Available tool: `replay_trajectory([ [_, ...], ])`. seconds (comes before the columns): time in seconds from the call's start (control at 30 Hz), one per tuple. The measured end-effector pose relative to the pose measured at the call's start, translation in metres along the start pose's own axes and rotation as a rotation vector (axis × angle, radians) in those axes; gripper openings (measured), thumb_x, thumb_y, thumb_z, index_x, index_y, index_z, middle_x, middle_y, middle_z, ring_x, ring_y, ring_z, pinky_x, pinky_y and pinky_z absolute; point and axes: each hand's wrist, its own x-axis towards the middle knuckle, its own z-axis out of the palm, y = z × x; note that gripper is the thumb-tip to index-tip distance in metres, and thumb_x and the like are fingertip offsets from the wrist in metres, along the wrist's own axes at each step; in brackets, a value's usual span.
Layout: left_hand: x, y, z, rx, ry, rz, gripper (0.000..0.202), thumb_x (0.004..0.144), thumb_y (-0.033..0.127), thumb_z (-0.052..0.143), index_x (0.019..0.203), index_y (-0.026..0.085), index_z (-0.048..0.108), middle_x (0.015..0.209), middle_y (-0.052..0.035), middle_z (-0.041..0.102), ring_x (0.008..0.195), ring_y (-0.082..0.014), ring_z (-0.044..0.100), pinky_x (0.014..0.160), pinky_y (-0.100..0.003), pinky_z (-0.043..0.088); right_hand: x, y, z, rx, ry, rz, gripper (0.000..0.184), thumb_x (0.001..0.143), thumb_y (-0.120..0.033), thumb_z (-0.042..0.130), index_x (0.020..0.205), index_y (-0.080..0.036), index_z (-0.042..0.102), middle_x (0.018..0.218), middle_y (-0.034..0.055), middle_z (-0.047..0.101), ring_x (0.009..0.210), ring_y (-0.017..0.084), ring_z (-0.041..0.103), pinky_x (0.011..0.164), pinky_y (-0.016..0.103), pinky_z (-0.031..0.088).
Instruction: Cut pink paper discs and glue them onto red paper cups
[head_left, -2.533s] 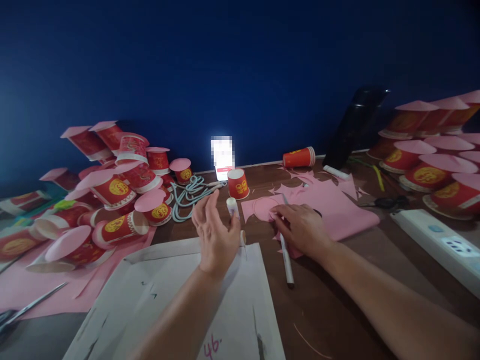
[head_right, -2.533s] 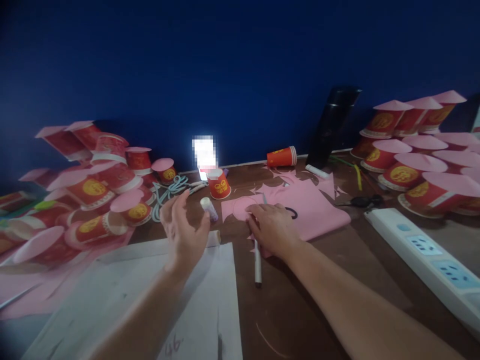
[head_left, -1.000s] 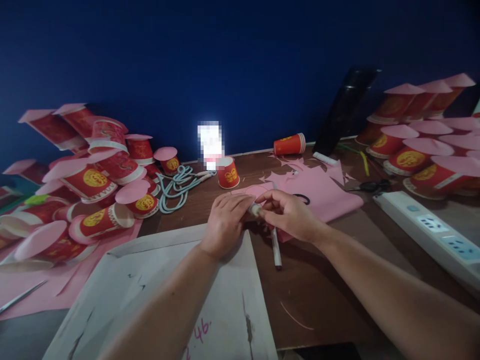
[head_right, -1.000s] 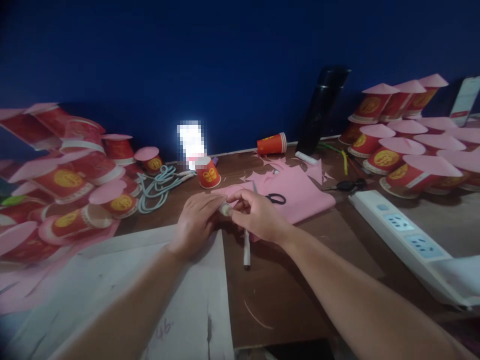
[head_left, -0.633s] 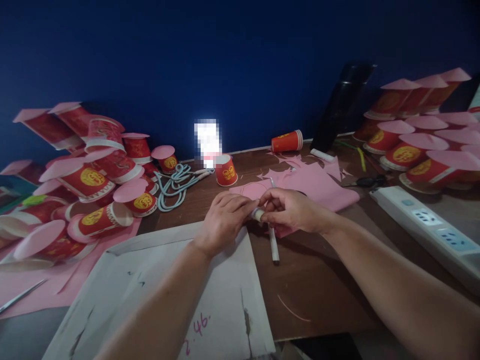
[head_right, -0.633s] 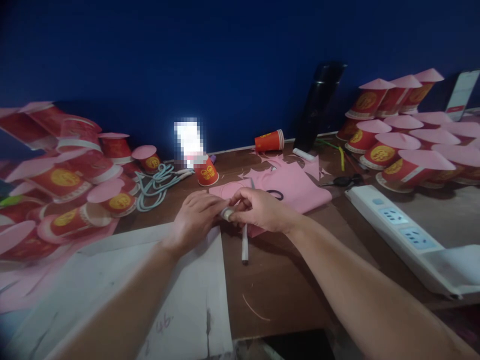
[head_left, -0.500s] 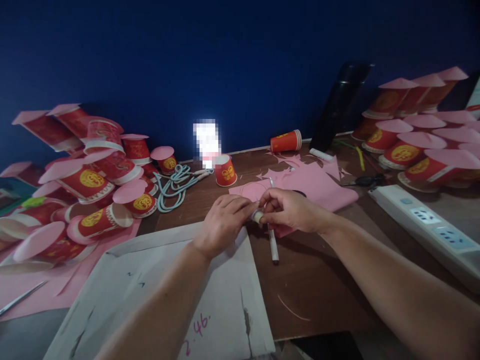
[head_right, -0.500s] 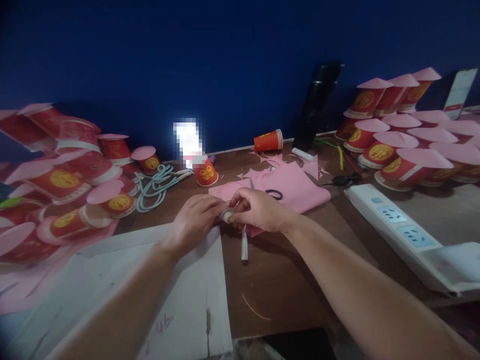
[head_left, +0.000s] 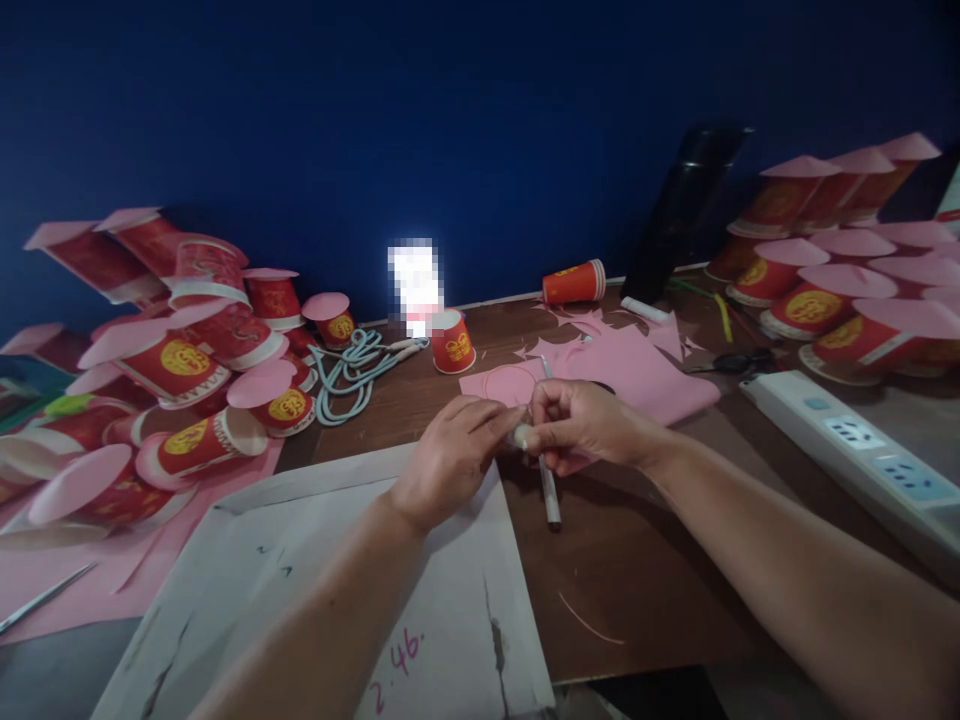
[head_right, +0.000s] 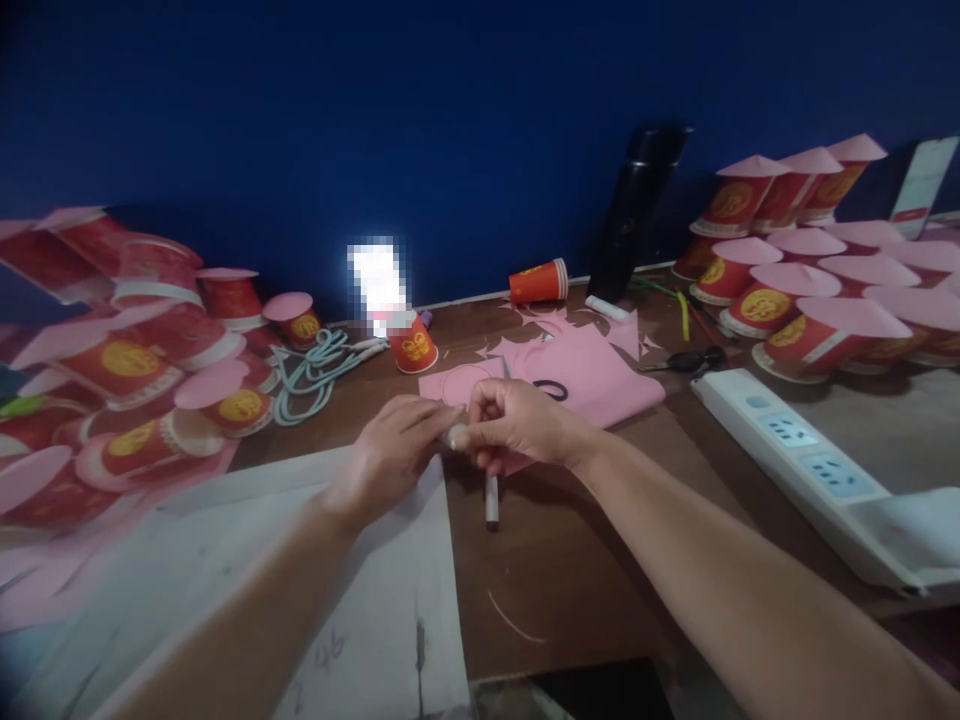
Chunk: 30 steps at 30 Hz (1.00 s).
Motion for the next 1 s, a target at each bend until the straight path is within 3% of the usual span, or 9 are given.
replay_trajectory([
  [0.13, 0.0, 0.005, -0.002, -0.091, 0.06, -0.002, 0.038, 0.089, 0.014, 0.051, 0.127, 0.018, 0.051, 0.112, -0.009, 0.065, 0.103, -0.0195, 0.057, 0.092, -0.037, 0.046, 0.0, 0.002, 0.001, 0.057, -0.058, -0.108, 0.039, 0.068, -0.036, 0.08, 0.074, -0.018, 0.046, 0.064, -0.0011, 0.066, 0.048, 0.009, 0.06, 0.042, 0.018, 0.048],
  [0.23, -0.001, 0.003, -0.004, -0.084, 0.106, -0.076, 0.039, 0.09, 0.016, 0.051, 0.129, 0.019, 0.051, 0.114, -0.0082, 0.064, 0.104, -0.0188, 0.057, 0.092, -0.036, 0.046, 0.001, 0.001, -0.001, 0.098, -0.061, -0.166, 0.035, 0.071, -0.037, 0.078, 0.078, -0.018, 0.049, 0.065, -0.0012, 0.066, 0.047, 0.009, 0.059, 0.042, 0.019, 0.047],
  [0.3, -0.003, -0.004, -0.007, -0.015, 0.141, -0.198, 0.038, 0.091, 0.019, 0.05, 0.128, 0.02, 0.051, 0.116, -0.0081, 0.062, 0.107, -0.0191, 0.056, 0.094, -0.036, 0.046, 0.002, -0.001, -0.006, 0.094, 0.041, -0.218, 0.033, 0.076, -0.043, 0.073, 0.084, -0.018, 0.053, 0.064, -0.0018, 0.065, 0.046, 0.008, 0.056, 0.041, 0.017, 0.045],
  [0.43, -0.009, -0.026, -0.008, 0.121, 0.267, -0.503, 0.029, 0.087, 0.024, 0.055, 0.116, 0.019, 0.059, 0.111, -0.0088, 0.061, 0.108, -0.0224, 0.056, 0.092, -0.039, 0.047, 0.007, -0.001, -0.021, -0.1, 0.38, -0.303, 0.037, 0.082, -0.053, 0.062, 0.079, -0.017, 0.054, 0.066, 0.0001, 0.064, 0.043, 0.005, 0.049, 0.039, 0.016, 0.036],
  [0.53, -0.014, -0.04, -0.004, 0.135, 0.311, -0.683, 0.021, 0.082, 0.024, 0.059, 0.103, 0.019, 0.059, 0.1, -0.0081, 0.062, 0.099, -0.0237, 0.058, 0.085, -0.04, 0.049, 0.01, 0.003, -0.028, -0.337, 0.455, -0.265, 0.039, 0.083, -0.057, 0.058, 0.081, -0.018, 0.056, 0.063, 0.0017, 0.067, 0.041, 0.008, 0.051, 0.042, 0.02, 0.039],
  [0.63, -0.016, -0.044, -0.001, 0.103, 0.261, -0.815, 0.024, 0.079, 0.023, 0.06, 0.103, 0.018, 0.056, 0.097, -0.0078, 0.063, 0.095, -0.0244, 0.06, 0.083, -0.041, 0.049, 0.013, 0.009, -0.028, -0.537, 0.476, -0.219, 0.039, 0.084, -0.059, 0.054, 0.085, -0.019, 0.059, 0.065, 0.0019, 0.07, 0.042, 0.011, 0.056, 0.048, 0.024, 0.044],
  [0.83, -0.017, -0.04, 0.0, 0.02, 0.267, -0.857, 0.05, 0.079, 0.029, 0.064, 0.125, 0.02, 0.047, 0.116, -0.0107, 0.061, 0.109, -0.0255, 0.057, 0.095, -0.046, 0.045, 0.018, 0.017, -0.032, -0.706, 0.584, -0.195, 0.038, 0.087, -0.058, 0.049, 0.091, -0.022, 0.06, 0.078, 0.0039, 0.073, 0.053, 0.016, 0.063, 0.059, 0.029, 0.047],
  [1.0, -0.011, -0.027, -0.007, 0.205, 0.451, -0.817, 0.09, 0.07, 0.052, 0.071, 0.142, 0.018, 0.029, 0.138, -0.0202, 0.043, 0.132, -0.0367, 0.035, 0.106, -0.059, 0.03, 0.019, 0.016, -0.032, -0.667, 0.583, -0.147, 0.04, 0.088, -0.06, 0.047, 0.091, -0.023, 0.06, 0.081, 0.0036, 0.074, 0.05, 0.015, 0.062, 0.06, 0.03, 0.047],
])
